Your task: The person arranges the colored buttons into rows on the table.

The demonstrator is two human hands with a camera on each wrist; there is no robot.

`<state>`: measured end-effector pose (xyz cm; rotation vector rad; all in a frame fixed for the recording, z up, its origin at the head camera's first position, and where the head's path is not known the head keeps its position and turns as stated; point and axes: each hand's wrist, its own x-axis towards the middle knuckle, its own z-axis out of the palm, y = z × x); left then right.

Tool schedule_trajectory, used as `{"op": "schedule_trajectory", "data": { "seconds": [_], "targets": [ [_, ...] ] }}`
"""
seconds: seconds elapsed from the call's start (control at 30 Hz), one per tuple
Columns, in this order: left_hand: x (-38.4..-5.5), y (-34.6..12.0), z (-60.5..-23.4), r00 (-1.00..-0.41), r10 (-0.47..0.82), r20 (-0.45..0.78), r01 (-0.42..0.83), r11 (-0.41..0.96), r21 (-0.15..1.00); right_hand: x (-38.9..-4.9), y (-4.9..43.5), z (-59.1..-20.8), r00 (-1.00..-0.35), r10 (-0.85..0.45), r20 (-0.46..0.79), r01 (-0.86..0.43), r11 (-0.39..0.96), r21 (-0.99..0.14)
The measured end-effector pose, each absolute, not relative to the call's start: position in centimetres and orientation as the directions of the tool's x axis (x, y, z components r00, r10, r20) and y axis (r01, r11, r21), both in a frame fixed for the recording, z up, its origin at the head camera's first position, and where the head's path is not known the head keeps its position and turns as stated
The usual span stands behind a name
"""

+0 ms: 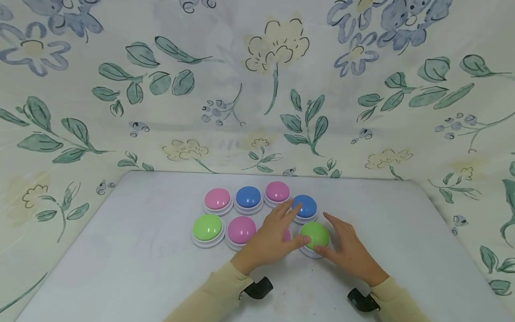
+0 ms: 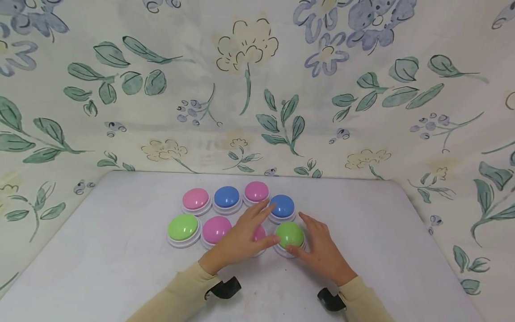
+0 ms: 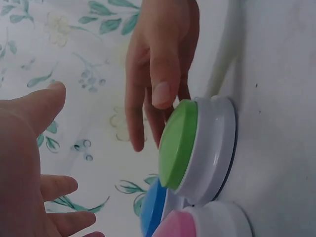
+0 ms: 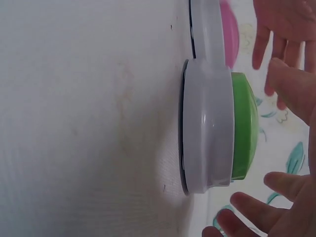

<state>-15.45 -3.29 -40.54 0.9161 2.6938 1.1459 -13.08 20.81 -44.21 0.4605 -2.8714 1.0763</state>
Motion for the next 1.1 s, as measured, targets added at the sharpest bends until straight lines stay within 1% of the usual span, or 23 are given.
{"op": "schedule_trajectory", "data": {
  "seconds": [0.17, 0.47, 0.6, 0.7, 0.87, 0.97, 1.1],
  "targets": [
    [-15.1, -1.9, -41.3, -0.82, 0.552, 0.149, 0.497, 0.559, 0.664, -13.0, 20.7, -44.5, -0.956, -0.271, 0.108, -0.271, 0.687, -0.675],
    [-14.5, -0.4, -42.1, -0.832, 0.525, 0.181, 0.497, 0.559, 0.663, -13.2, 21.0, -45.1, -0.951, -0.289, 0.106, -0.282, 0.678, -0.679],
    [-14.2, 0.2, -42.7, -0.821, 0.53, 0.21, 0.523, 0.553, 0.648, -13.3, 21.1, -45.1, -0.951, -0.293, 0.099, -0.281, 0.685, -0.672],
    [-14.0, 0.5, -42.9, -0.811, 0.538, 0.229, 0.554, 0.583, 0.594, -13.4, 21.1, -45.1, -0.95, -0.294, 0.105, -0.288, 0.695, -0.659],
    [-14.0, 0.6, -43.1, -0.784, 0.559, 0.269, 0.616, 0.647, 0.45, -13.6, 21.0, -45.0, -0.954, -0.283, 0.1, -0.277, 0.697, -0.662],
    [-14.1, 0.5, -43.1, -0.76, 0.579, 0.294, 0.649, 0.658, 0.382, -13.7, 21.1, -45.1, -0.957, -0.277, 0.089, -0.264, 0.699, -0.665],
    [-14.3, 0.5, -43.2, -0.738, 0.601, 0.307, 0.675, 0.664, 0.322, -13.7, 21.2, -45.3, -0.958, -0.274, 0.083, -0.257, 0.696, -0.67]
  ]
}}
